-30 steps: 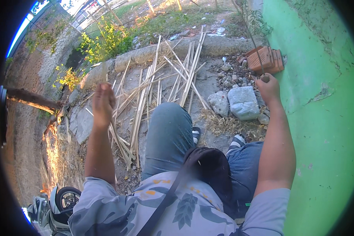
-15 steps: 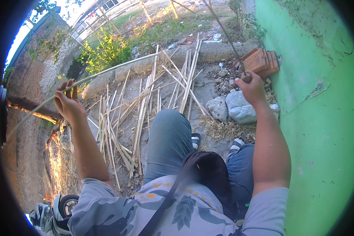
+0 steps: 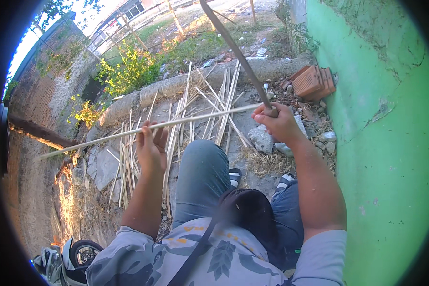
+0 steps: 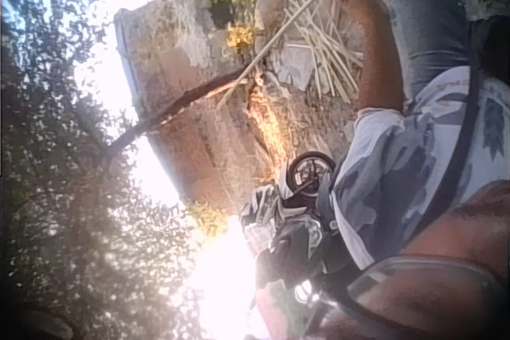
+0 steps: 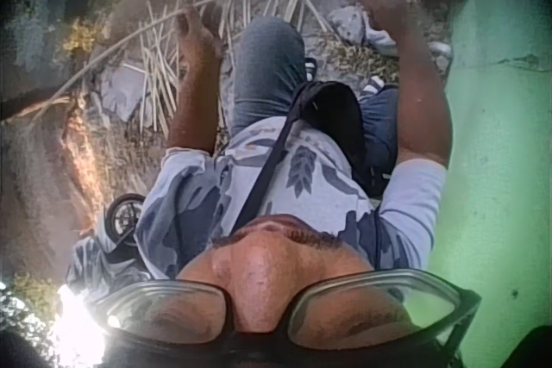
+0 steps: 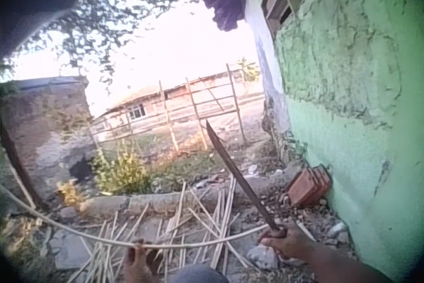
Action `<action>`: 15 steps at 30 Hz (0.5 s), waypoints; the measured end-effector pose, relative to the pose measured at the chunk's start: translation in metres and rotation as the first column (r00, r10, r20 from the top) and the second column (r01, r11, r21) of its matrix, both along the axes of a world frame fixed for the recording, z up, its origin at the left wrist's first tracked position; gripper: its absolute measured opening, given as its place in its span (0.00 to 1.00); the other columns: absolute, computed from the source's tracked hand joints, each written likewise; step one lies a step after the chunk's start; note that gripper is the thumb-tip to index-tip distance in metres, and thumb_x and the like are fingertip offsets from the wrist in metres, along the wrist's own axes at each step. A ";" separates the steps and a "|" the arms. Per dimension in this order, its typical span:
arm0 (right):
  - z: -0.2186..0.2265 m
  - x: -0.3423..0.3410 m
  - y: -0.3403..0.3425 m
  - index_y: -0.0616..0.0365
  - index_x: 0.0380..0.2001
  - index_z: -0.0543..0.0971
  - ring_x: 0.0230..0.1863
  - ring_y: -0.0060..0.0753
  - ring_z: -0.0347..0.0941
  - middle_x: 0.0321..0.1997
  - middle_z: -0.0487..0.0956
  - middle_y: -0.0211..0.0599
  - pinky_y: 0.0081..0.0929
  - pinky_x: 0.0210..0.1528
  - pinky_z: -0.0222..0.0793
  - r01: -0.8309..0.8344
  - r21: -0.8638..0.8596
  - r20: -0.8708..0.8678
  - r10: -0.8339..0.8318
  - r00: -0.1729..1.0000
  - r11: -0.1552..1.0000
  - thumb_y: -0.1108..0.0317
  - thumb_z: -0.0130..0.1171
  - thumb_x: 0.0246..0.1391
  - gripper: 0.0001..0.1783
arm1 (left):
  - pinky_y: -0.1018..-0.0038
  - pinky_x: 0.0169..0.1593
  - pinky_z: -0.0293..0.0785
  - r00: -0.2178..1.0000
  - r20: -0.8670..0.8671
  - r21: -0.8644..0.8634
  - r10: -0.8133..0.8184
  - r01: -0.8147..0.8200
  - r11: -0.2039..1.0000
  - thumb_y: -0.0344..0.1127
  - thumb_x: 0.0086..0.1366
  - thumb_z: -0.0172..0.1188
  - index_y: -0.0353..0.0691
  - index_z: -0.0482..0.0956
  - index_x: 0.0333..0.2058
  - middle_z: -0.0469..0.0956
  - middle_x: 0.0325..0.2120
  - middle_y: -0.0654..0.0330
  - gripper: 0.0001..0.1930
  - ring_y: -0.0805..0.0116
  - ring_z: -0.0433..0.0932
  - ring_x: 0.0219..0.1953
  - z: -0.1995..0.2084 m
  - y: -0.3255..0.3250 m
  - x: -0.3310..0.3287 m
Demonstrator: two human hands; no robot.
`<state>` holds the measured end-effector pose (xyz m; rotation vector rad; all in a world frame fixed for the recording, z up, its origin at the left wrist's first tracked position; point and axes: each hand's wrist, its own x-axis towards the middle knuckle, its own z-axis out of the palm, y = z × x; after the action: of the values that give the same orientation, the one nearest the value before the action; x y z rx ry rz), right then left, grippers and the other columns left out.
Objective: The person scrapes a bamboo stick using a curved blade and places it onto a pile of bamboo strips on the ground.
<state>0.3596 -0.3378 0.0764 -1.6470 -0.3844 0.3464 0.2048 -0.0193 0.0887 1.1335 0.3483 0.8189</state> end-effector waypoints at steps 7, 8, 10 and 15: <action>-0.019 0.006 0.007 0.58 0.40 0.84 0.19 0.15 0.67 0.23 0.75 0.23 0.19 0.21 0.63 -0.017 0.084 -0.059 0.022 0.998 0.996 0.69 0.67 0.53 0.11 | 0.70 0.51 0.83 0.989 -0.034 -0.204 -0.143 0.133 0.970 0.44 0.75 0.53 0.43 0.71 0.54 0.75 0.48 0.60 0.16 0.57 0.80 0.54 -0.009 -0.034 0.006; -0.018 0.006 0.008 0.58 0.40 0.84 0.19 0.15 0.67 0.23 0.75 0.23 0.19 0.21 0.63 -0.015 0.085 -0.061 0.021 0.998 0.996 0.69 0.67 0.53 0.11 | 0.70 0.51 0.83 0.989 -0.036 -0.204 -0.144 0.134 0.970 0.44 0.75 0.53 0.43 0.71 0.54 0.75 0.48 0.60 0.16 0.57 0.80 0.54 -0.009 -0.035 0.007; -0.015 0.005 0.008 0.57 0.41 0.84 0.19 0.15 0.67 0.22 0.75 0.24 0.20 0.20 0.62 0.019 0.012 -0.049 -0.018 0.999 1.000 0.68 0.67 0.53 0.12 | 0.70 0.51 0.83 0.989 -0.026 -0.224 -0.146 0.136 0.965 0.45 0.75 0.53 0.43 0.70 0.54 0.75 0.48 0.60 0.16 0.57 0.80 0.54 -0.006 -0.036 0.007; -0.026 0.012 0.004 0.59 0.39 0.84 0.21 0.18 0.70 0.22 0.77 0.26 0.23 0.24 0.67 0.090 -0.072 0.030 -0.088 0.996 0.993 0.67 0.67 0.52 0.12 | 0.71 0.50 0.83 0.992 -0.016 -0.220 -0.125 0.118 0.968 0.45 0.75 0.53 0.42 0.70 0.53 0.75 0.48 0.60 0.16 0.57 0.80 0.54 -0.001 -0.036 0.008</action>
<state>0.3717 -0.3342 0.0505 -1.7363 -0.3204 0.2742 0.2133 -0.0558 0.0878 0.9522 0.3802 0.6393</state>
